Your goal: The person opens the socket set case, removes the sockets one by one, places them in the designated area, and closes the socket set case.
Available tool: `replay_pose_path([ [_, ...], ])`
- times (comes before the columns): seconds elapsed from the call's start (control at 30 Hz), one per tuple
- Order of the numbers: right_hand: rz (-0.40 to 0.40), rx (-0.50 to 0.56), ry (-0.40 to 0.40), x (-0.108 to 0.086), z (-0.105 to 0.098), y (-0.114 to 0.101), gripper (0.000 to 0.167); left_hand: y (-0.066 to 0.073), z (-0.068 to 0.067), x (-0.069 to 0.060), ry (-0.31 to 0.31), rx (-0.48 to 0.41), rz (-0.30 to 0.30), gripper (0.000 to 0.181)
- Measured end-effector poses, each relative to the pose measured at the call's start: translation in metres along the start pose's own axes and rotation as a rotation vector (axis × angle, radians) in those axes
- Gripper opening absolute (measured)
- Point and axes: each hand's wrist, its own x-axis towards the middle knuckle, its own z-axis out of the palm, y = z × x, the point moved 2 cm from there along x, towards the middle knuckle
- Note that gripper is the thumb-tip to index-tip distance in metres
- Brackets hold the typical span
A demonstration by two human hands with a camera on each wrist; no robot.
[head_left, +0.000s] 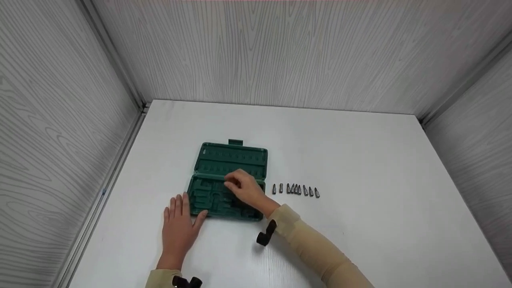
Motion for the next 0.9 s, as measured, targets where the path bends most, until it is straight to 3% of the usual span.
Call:
replay_pose_path([
  [0.1, -0.006, -0.023, -0.021, 0.006, 0.007, 0.001, 0.028, 0.000, 0.001, -0.002, 0.003, -0.001, -0.002, 0.087],
  [0.53, -0.042, -0.070, 0.070, 0.045, 0.020, 0.005, 0.028, 0.004, 0.000, -0.003, 0.017, -0.001, 0.010, 0.086],
  [0.9, 0.017, -0.147, 0.064, 0.084, 0.024, 0.012, 0.030, 0.001, 0.002, -0.004, 0.000, -0.006, -0.012, 0.087],
])
